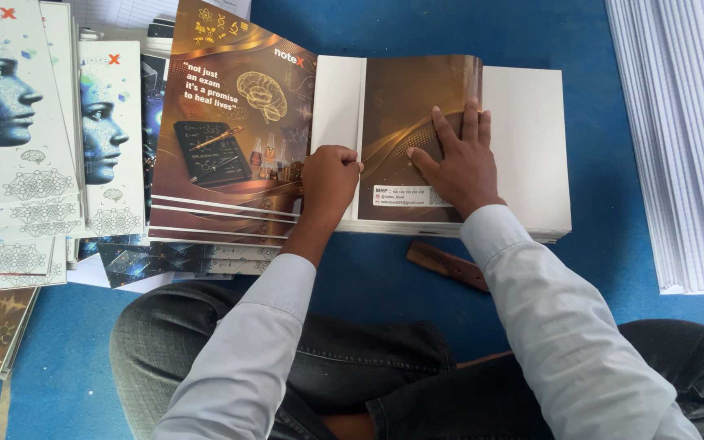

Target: The person inserts a printed cover sheet into a stack of blank white pages, then folds the cover over to enclose the pages. This process is repeated multiple times to assemble several notebooks.

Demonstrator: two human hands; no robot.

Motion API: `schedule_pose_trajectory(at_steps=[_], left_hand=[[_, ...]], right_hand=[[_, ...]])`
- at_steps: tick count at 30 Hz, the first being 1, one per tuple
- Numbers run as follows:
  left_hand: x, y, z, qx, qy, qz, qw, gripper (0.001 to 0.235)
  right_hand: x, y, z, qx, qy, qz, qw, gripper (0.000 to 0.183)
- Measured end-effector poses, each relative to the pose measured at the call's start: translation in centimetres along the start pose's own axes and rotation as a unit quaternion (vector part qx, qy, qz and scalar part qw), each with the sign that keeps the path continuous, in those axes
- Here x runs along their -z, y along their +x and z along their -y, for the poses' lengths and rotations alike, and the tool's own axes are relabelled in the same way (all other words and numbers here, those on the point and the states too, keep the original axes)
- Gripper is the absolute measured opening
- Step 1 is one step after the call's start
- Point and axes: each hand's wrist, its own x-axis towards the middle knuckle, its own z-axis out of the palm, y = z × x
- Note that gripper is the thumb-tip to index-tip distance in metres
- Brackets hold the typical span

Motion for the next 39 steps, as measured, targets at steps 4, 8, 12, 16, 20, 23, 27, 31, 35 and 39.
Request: schedule_pose_trajectory(at_steps=[4,8,12,16,20,23,27,31,35,39], left_hand=[[0.0,-0.1,0.0,-0.002,-0.008,-0.004,1.000,0.015],[0.2,-0.2,-0.5,-0.010,0.000,-0.007,1.000,0.013],[0.3,-0.5,-0.9,-0.003,0.017,-0.006,1.000,0.012],[0.3,-0.6,-1.0,-0.011,0.006,-0.013,1.000,0.011],[0.3,-0.4,-0.7,-0.013,0.000,-0.013,1.000,0.011],[0.2,-0.4,-0.5,-0.021,0.002,-0.018,1.000,0.012],[0.1,-0.4,-0.5,-0.003,-0.013,-0.012,1.000,0.014],[0.2,-0.3,-0.5,0.005,-0.006,0.004,1.000,0.012],[0.3,-0.3,-0.6,-0.012,-0.010,-0.012,1.000,0.013],[0.4,-0.4,-0.7,0.012,-0.007,0.009,1.000,0.013]], right_hand=[[-0.2,-0.1,-0.2,0.002,-0.003,-0.003,1.000,0.080],[-0.5,0.0,-0.3,0.018,-0.020,-0.018,0.999,0.081],[-0.7,0.1,0.1,-0.005,-0.046,0.004,0.999,0.081],[-0.6,-0.1,0.3,-0.006,-0.045,0.000,0.999,0.081],[-0.6,-0.1,0.3,-0.002,-0.034,-0.003,0.999,0.081],[-0.6,-0.1,0.0,0.006,-0.027,-0.012,1.000,0.081],[-0.7,-0.1,-0.2,0.010,-0.019,-0.015,1.000,0.080],[-0.6,-0.2,-0.3,0.010,-0.013,-0.014,1.000,0.080],[-0.6,-0.2,-0.3,0.008,-0.010,-0.013,1.000,0.080],[-0.5,-0.1,-0.3,0.007,-0.005,-0.009,1.000,0.080]])
